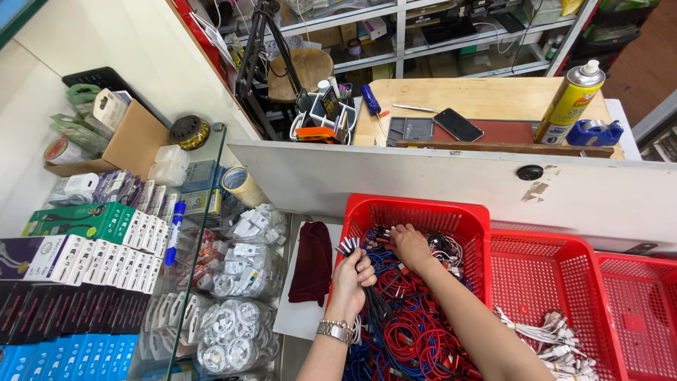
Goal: The person sorts a mixed pile of USB cables by color and type, separating white cables into one basket and black cables into another. The person handles the cables by hand, untangling and grouping them before placing them into designated red baskets.
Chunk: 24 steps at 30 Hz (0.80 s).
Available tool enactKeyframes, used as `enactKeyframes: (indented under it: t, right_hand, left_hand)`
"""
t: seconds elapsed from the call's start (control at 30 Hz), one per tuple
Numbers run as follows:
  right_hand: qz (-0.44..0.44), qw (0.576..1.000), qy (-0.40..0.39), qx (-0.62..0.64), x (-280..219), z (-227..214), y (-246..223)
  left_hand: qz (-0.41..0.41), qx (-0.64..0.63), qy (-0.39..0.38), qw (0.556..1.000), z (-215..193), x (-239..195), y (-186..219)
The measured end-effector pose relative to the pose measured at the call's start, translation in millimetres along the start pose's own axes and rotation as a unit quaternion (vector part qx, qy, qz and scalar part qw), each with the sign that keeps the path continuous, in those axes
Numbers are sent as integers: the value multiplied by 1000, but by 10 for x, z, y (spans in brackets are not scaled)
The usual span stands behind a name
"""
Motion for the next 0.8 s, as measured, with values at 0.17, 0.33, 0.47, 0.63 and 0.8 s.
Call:
enactKeyframes:
  t: [0.17, 0.33, 0.47, 0.63, 0.8]
  right_hand:
    - [33, 973, -28, 227, 3, -474, 134]
    - [17, 906, -53, 419, 9, -1272, 245]
    - [-2, 879, -35, 476, -53, -1805, 240]
    - [-73, 901, 58, 425, -171, -1751, 260]
    - [-86, 979, 118, 146, -192, -1126, 555]
  left_hand:
    - [13, -19, -14, 1000, -25, 135, 40]
    - [14, -58, -25, 998, -41, 234, -17]
    - [5, -86, -57, 995, 46, 264, -79]
    - [2, -97, -54, 994, 102, 240, -107]
    - [21, -72, -39, 996, 49, 182, -42]
Point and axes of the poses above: each hand's wrist, its own x-axis towards the middle knuckle, its own z-axis out of the palm, y = z × x, the point moved 3 cm from there along x, towards the middle knuckle, and after that the axes turned 7 degrees about z, right-handed, at the moved point
